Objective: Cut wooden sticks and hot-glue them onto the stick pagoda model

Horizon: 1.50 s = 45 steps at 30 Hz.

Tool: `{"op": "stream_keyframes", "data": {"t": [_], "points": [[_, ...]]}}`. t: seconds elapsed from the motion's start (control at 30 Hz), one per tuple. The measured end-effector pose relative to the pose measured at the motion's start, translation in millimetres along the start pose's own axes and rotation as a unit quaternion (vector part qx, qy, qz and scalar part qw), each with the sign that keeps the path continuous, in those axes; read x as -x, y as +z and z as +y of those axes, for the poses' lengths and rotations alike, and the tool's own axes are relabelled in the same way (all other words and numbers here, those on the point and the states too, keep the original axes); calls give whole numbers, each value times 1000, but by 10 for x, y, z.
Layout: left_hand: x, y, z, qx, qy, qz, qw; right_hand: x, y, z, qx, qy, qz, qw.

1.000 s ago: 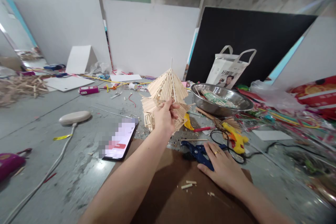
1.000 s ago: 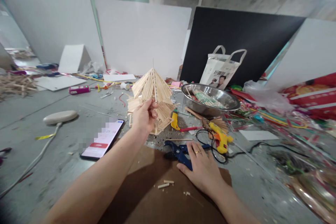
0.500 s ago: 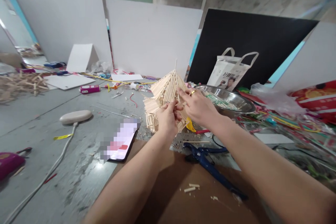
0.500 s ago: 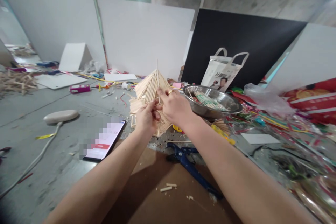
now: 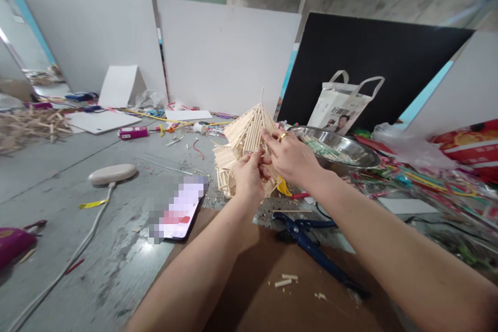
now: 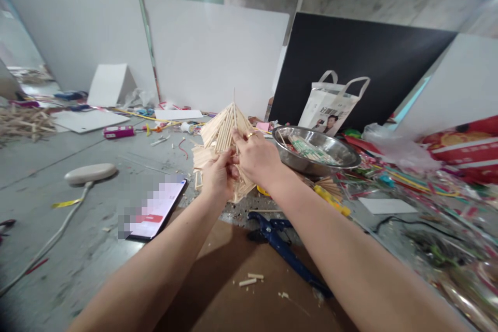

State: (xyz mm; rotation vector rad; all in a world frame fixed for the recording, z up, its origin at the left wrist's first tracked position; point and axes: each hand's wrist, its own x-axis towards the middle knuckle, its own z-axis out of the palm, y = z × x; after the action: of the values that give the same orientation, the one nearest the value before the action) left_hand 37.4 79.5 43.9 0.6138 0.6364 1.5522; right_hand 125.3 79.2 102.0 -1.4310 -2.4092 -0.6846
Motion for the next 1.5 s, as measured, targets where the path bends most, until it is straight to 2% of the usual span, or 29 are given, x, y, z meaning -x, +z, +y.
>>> {"op": "stream_keyframes", "data": {"t": [0.23, 0.5, 1.3, 1.5], "points": [[8, 9, 6, -18, 13, 4, 1000, -7, -52, -47, 11, 20, -30, 999], [-6, -3, -13, -16, 26, -3, 1000, -8, -58, -49, 8, 23, -33, 999], [-27, -36, -84, 24, 56, -7, 998, 5, -45, -44, 21, 10, -9, 1000], [-12, -36, -46, 28, 35, -8, 999, 8, -36, -39, 24, 9, -7, 1000]]}}
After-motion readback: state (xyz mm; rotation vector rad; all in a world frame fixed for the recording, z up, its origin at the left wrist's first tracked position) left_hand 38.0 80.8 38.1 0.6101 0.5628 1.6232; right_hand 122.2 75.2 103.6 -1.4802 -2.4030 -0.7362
